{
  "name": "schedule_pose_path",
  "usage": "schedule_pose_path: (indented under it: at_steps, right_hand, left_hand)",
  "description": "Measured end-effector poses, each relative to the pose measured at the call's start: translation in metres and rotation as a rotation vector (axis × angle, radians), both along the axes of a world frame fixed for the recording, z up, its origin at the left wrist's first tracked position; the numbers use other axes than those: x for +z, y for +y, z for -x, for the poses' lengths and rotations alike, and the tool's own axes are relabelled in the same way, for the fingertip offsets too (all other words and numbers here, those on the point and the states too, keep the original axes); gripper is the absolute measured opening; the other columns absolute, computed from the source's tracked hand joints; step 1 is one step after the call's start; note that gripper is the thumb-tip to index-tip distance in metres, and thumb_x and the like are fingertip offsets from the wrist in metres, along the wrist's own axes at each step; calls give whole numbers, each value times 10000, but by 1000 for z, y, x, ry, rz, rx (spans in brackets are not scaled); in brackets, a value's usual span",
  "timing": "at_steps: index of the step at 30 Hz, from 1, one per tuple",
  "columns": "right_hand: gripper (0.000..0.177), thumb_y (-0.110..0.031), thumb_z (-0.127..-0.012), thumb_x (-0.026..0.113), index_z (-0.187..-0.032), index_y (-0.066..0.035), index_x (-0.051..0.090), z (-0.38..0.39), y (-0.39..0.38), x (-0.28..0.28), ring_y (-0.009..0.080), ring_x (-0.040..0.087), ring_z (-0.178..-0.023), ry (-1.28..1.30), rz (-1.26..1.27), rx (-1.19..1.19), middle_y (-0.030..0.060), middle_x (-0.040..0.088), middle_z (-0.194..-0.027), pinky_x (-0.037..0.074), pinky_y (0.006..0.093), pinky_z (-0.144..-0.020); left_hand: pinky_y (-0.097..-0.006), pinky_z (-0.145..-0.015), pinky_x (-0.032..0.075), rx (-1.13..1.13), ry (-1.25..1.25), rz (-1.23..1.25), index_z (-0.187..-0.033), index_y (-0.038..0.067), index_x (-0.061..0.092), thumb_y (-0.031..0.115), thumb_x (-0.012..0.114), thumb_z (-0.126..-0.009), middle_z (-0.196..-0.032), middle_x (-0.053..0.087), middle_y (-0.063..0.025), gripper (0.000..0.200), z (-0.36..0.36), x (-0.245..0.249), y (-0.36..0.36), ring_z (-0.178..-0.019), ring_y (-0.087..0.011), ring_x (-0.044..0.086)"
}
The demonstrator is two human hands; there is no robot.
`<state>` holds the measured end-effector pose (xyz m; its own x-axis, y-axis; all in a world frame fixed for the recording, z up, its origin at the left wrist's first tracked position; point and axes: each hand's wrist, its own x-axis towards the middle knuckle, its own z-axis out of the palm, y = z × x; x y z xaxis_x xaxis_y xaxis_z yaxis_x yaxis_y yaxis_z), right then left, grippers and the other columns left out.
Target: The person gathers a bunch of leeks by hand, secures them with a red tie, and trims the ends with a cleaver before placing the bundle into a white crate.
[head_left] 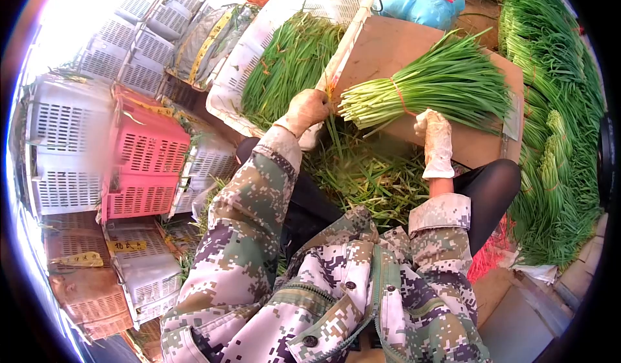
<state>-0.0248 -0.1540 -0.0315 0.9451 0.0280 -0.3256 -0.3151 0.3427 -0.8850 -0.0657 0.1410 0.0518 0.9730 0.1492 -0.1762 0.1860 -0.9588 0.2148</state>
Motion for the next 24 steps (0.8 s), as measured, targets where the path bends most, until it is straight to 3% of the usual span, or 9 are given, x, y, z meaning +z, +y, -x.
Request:
schedule_pose_path:
  at_steps: [5,10,13,17,19,24]
  right_hand:
    - [196,-230,-936,552,-862,-54,593,3,0,3,109,556,-529,-9,13,-18,16,588,-665,442,225,-478]
    - [209,-233,-940,540,-835,-61,596,5,-2,7,107,561,-538,-41,8,26,12,593,-660,440,226,-483]
    - [213,-228,-941,536,-823,-61,595,7,-1,13,105,559,-540,-26,20,17,10,593,-664,434,227,-487]
    - [218,-227,-936,539,-804,-59,584,4,0,10,96,547,-540,1,-8,-32,10,583,-662,424,232,-485]
    - [220,-229,-936,539,-796,-64,580,5,-1,10,93,542,-539,-54,-17,-24,7,578,-658,420,230,-483]
    - [236,-224,-948,528,-767,-79,569,3,-1,4,82,531,-536,-107,-38,-7,-10,567,-647,411,217,-484]
  left_hand:
    - [-409,-685,501,41,-125,-29,-813,78,694,474,661,-784,-765,657,-141,398,-12,17,-30,-757,-312,640]
    - [-417,-748,501,-180,-83,-38,-967,66,643,475,644,-812,-893,666,-131,437,-29,19,-88,-836,-324,645]
    - [-451,-769,488,-187,-54,-18,-925,36,615,402,592,-863,-902,642,-180,372,-47,-8,-104,-885,-356,625]
    - [-469,-720,483,-319,-165,206,-870,22,603,314,557,-878,-828,625,-205,295,-40,-35,-69,-789,-387,607]
    - [-465,-678,492,-279,-84,26,-850,37,609,285,543,-880,-741,620,-197,259,-28,-46,-41,-714,-379,612]
    - [-463,-642,497,-353,-77,-77,-865,64,633,267,564,-871,-734,634,-178,215,33,-21,-16,-694,-370,621]
